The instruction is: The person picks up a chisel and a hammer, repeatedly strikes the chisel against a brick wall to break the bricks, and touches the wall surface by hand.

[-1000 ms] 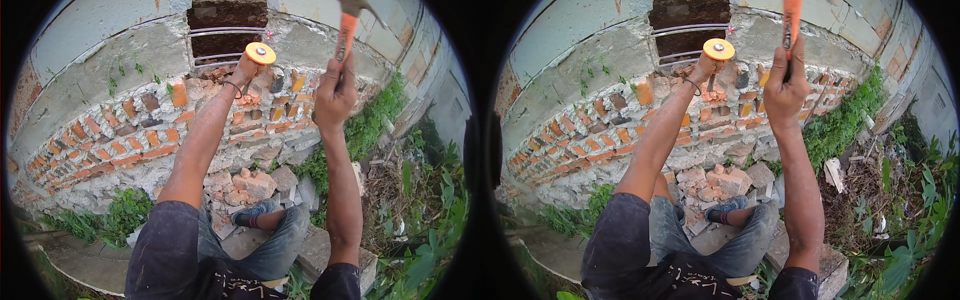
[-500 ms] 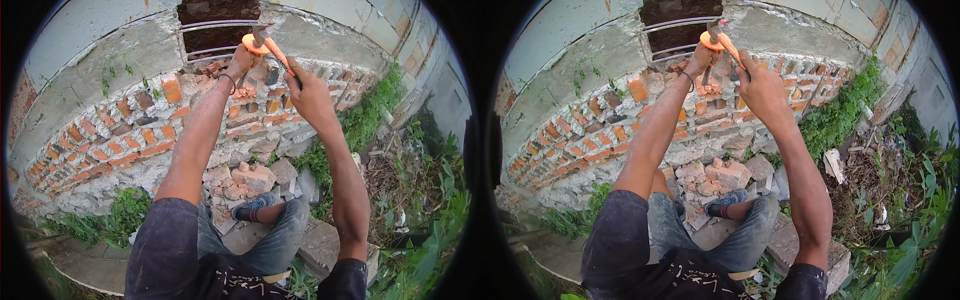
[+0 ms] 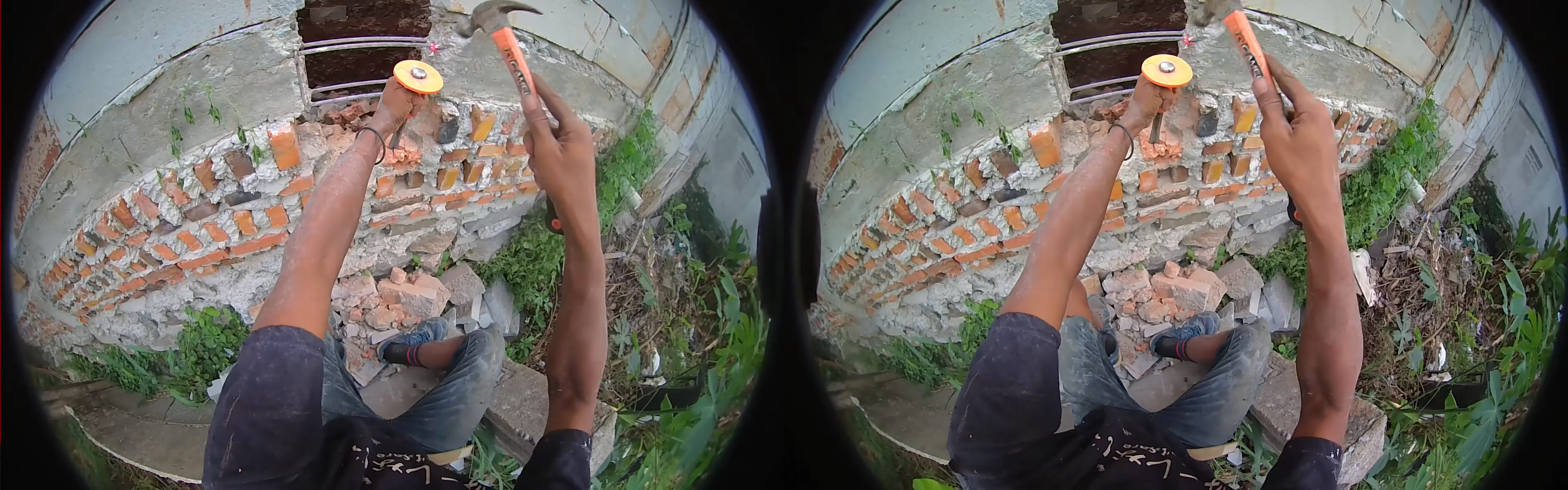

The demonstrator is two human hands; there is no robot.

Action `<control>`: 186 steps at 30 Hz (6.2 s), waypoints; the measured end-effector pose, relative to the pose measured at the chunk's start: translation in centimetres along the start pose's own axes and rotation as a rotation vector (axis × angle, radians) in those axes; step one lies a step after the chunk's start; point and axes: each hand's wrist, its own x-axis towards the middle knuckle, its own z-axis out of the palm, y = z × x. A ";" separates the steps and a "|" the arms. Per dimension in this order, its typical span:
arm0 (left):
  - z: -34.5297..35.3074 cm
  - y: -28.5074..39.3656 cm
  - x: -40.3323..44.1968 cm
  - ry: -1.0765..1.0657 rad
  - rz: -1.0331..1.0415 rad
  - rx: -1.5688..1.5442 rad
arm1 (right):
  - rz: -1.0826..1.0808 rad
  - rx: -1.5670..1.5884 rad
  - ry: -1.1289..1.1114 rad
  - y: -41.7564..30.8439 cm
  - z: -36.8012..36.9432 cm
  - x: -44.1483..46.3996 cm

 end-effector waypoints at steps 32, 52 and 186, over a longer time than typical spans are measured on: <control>3.6 -1.2 0.4 0.098 0.013 0.139 | 0.199 0.411 0.011 5.9 1.1 -9.3; 5.4 -1.7 -9.7 -0.328 0.701 0.687 | 0.789 0.394 0.071 16.9 2.4 -26.1; -7.3 6.9 -19.0 -0.361 0.581 0.883 | -0.063 0.434 0.309 -0.7 14.0 -23.1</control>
